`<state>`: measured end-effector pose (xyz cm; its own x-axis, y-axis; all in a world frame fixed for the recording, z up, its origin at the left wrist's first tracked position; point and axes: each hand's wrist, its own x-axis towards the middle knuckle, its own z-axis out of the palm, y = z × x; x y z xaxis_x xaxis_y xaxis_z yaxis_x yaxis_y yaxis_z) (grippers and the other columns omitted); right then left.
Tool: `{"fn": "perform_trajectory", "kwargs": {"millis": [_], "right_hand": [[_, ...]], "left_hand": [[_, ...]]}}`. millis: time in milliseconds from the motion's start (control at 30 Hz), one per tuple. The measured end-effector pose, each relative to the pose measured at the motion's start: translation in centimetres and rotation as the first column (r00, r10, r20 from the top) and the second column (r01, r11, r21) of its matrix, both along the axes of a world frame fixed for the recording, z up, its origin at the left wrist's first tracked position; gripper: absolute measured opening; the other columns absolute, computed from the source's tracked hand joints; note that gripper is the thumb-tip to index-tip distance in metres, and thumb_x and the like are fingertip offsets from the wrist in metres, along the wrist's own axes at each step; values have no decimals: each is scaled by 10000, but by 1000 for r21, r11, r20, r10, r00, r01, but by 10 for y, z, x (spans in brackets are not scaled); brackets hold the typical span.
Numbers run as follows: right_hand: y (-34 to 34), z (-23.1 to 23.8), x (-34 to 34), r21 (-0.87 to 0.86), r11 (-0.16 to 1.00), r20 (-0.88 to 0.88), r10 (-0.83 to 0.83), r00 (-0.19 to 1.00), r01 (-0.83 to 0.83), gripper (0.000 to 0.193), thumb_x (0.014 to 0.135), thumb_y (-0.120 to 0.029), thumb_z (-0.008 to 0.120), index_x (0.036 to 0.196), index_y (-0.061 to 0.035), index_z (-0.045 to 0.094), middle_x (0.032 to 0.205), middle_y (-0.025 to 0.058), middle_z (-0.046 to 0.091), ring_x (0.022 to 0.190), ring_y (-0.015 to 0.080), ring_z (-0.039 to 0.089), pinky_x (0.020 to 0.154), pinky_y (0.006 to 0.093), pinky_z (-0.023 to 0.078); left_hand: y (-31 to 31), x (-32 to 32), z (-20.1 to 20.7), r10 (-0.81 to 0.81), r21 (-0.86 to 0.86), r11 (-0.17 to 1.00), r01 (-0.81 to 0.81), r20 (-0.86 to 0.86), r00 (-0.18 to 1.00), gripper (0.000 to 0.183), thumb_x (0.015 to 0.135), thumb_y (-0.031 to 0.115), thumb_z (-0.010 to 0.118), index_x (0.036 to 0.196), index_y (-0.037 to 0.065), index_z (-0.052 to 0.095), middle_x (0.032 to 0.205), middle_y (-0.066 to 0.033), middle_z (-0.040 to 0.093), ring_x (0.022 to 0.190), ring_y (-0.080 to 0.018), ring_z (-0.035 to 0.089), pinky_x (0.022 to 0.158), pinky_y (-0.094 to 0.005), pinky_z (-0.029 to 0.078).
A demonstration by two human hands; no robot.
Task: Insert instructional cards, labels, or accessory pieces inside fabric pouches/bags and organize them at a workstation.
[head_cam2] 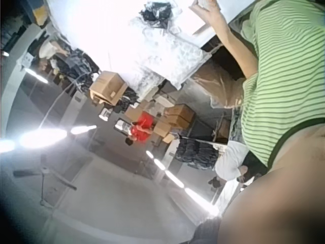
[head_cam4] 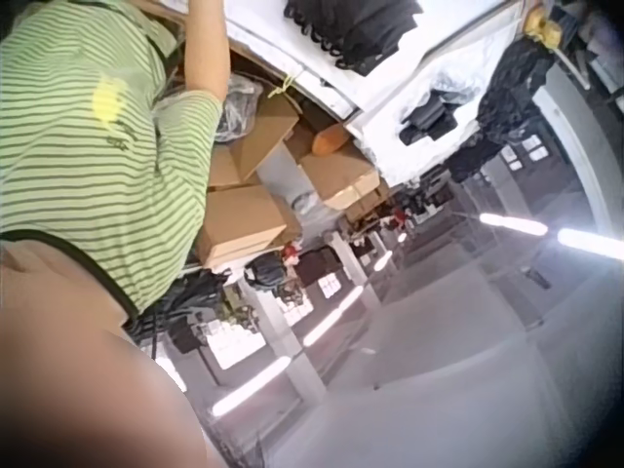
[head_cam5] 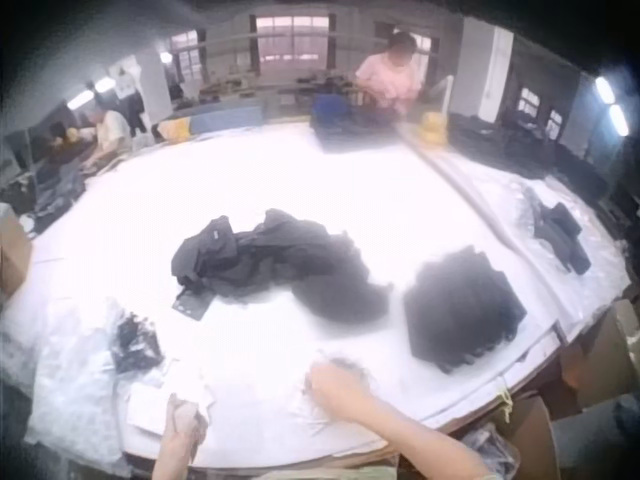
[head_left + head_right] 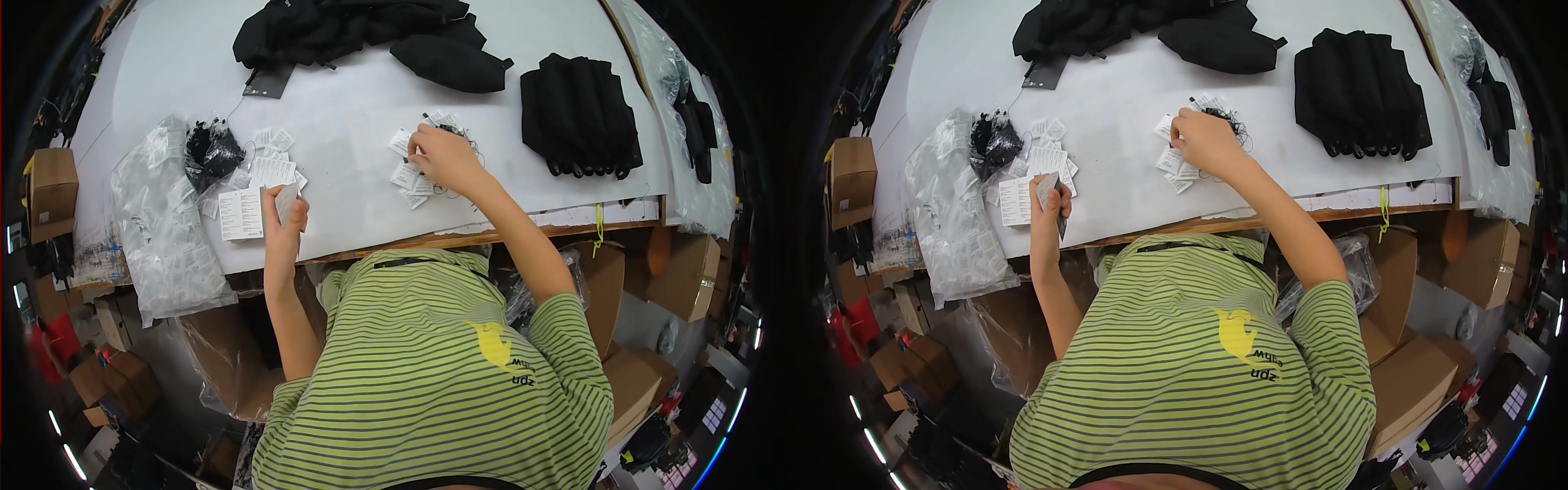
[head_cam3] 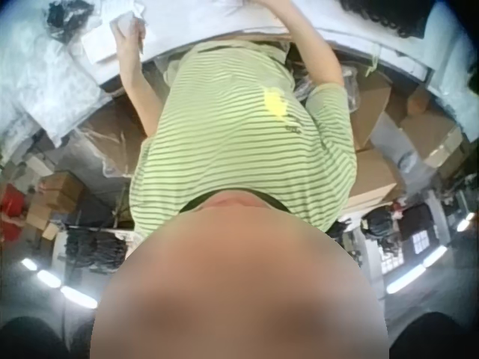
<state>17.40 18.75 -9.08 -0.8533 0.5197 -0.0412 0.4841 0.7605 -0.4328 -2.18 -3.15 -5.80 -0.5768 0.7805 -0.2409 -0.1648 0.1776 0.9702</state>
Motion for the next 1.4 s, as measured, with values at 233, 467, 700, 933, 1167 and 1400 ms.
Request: {"fn": "perform_trajectory", "kwargs": {"millis": [233,467,700,933,1167,1400], "right_hand": [[9,-14,2,53,987,-25,-154,988,155,99,786,-159,654,811,-87,591,859,42,556,764,232,584,660,352,476],[9,18,3,-123,978,-11,-171,985,168,93,792,-137,647,820,-60,603,835,49,555,732,240,573,657,352,464],[10,55,31,-339,926,-258,-262,930,167,90,792,-118,658,844,-64,607,788,28,553,674,169,535,616,285,430],[24,18,156,-598,611,-241,-754,610,519,132,815,-136,671,879,-39,610,777,-25,584,630,63,462,573,223,390],[-2,-5,193,109,570,-48,-815,577,814,166,798,-122,632,906,-60,522,778,99,562,706,304,581,642,387,462],[-5,-12,137,10,847,-88,-529,844,532,128,793,-105,626,874,-62,536,867,87,551,713,277,594,638,392,462]], "left_hand": [[20,22,17,-47,-132,990,44,-22,999,398,804,153,718,1068,77,430,775,23,422,722,-74,400,678,-212,350],[20,26,9,-55,-186,981,57,15,998,382,811,225,717,1047,76,457,813,17,459,776,-84,426,727,-219,357],[19,26,4,-61,-185,980,75,80,995,379,818,252,705,1056,82,463,829,14,470,782,-86,430,707,-222,363],[24,29,1,-110,-169,977,134,140,984,340,836,222,673,1069,93,461,810,16,477,693,-65,389,605,-214,321],[30,33,-3,-177,-178,964,200,136,975,311,846,181,654,1058,94,443,805,8,490,652,-67,390,579,-208,319],[32,51,-9,-257,-75,958,278,213,943,328,847,106,636,1076,94,401,838,-27,531,667,-82,443,575,-225,372]]}}
